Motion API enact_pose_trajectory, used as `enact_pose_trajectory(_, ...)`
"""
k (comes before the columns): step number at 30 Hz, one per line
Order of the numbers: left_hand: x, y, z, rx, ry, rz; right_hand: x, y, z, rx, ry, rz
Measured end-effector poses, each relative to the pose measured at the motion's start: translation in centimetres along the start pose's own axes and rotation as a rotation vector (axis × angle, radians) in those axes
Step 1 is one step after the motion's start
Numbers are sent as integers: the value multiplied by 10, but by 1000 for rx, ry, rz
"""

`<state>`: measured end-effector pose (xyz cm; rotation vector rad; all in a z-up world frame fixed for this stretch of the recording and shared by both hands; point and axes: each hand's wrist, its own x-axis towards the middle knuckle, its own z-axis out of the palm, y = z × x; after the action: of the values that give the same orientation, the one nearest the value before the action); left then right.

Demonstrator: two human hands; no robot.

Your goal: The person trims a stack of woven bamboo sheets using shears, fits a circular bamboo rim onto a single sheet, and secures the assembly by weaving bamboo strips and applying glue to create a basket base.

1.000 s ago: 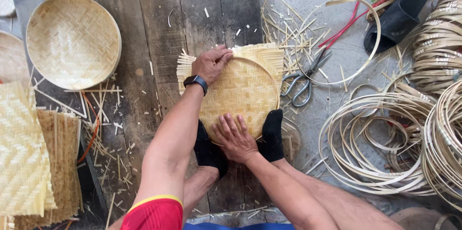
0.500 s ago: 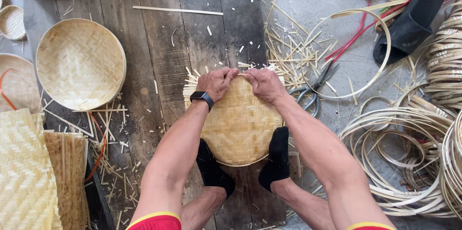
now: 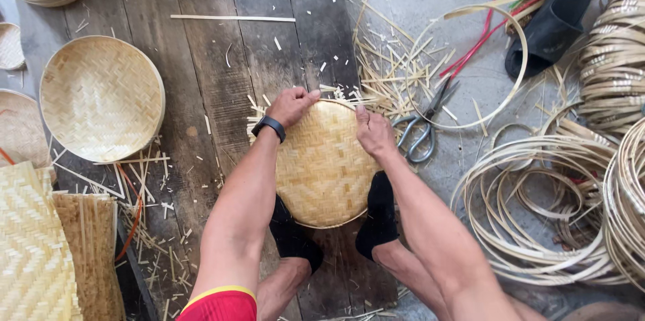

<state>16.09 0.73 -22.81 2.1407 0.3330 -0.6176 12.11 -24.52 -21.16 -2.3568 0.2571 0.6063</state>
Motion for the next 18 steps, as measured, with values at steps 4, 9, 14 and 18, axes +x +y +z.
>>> enact_pose_trajectory(4,-3,13,1,-18,-24,-68,22,20,4,130,-40,12)
enact_pose_trajectory(9,-3,-7,7,-84,38,15,27,34,10,247,-120,6)
enact_pose_trajectory(14,-54,-51,11,328,804,668,24,33,9,283,-83,-73)
enact_pose_trajectory(18,-56,-77,10,21,345,-32,23,37,13,263,-97,-21)
